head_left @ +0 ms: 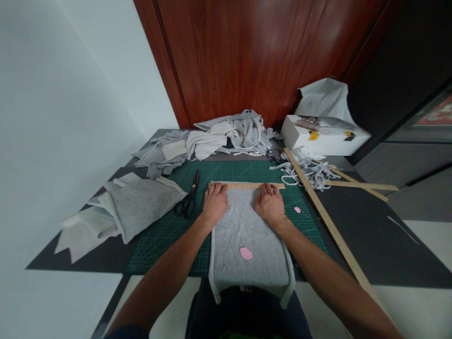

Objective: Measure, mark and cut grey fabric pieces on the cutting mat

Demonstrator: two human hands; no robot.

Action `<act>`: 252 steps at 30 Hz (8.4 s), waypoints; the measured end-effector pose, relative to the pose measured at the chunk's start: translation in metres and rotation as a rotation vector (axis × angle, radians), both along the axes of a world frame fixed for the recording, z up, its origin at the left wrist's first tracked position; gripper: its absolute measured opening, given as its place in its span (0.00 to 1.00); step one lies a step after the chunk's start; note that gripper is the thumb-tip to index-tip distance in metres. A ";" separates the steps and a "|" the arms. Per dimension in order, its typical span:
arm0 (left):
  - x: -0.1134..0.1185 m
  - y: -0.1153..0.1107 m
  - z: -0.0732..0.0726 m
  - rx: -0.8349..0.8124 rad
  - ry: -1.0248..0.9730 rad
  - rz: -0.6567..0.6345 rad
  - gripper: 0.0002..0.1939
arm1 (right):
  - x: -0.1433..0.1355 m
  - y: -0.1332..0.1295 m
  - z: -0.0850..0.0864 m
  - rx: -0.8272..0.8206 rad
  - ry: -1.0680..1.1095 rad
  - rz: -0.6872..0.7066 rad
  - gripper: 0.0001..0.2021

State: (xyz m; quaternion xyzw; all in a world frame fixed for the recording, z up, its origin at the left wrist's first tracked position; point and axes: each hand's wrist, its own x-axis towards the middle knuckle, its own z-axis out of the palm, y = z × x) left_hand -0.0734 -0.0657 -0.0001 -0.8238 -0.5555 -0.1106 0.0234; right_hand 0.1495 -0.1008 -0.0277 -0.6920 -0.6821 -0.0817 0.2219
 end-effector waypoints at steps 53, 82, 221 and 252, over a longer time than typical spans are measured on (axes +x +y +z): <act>0.004 -0.002 0.004 0.016 0.043 0.088 0.22 | -0.003 -0.003 0.004 -0.030 -0.009 -0.155 0.21; 0.010 -0.005 0.002 0.106 0.039 0.041 0.22 | -0.006 -0.004 0.008 -0.080 -0.024 -0.185 0.24; -0.007 -0.002 0.005 -0.178 -0.104 -0.167 0.29 | -0.064 0.144 0.050 -0.511 0.377 0.733 0.08; 0.012 0.002 0.012 -0.067 -0.094 -0.177 0.20 | -0.013 0.128 0.047 -0.390 0.326 0.704 0.09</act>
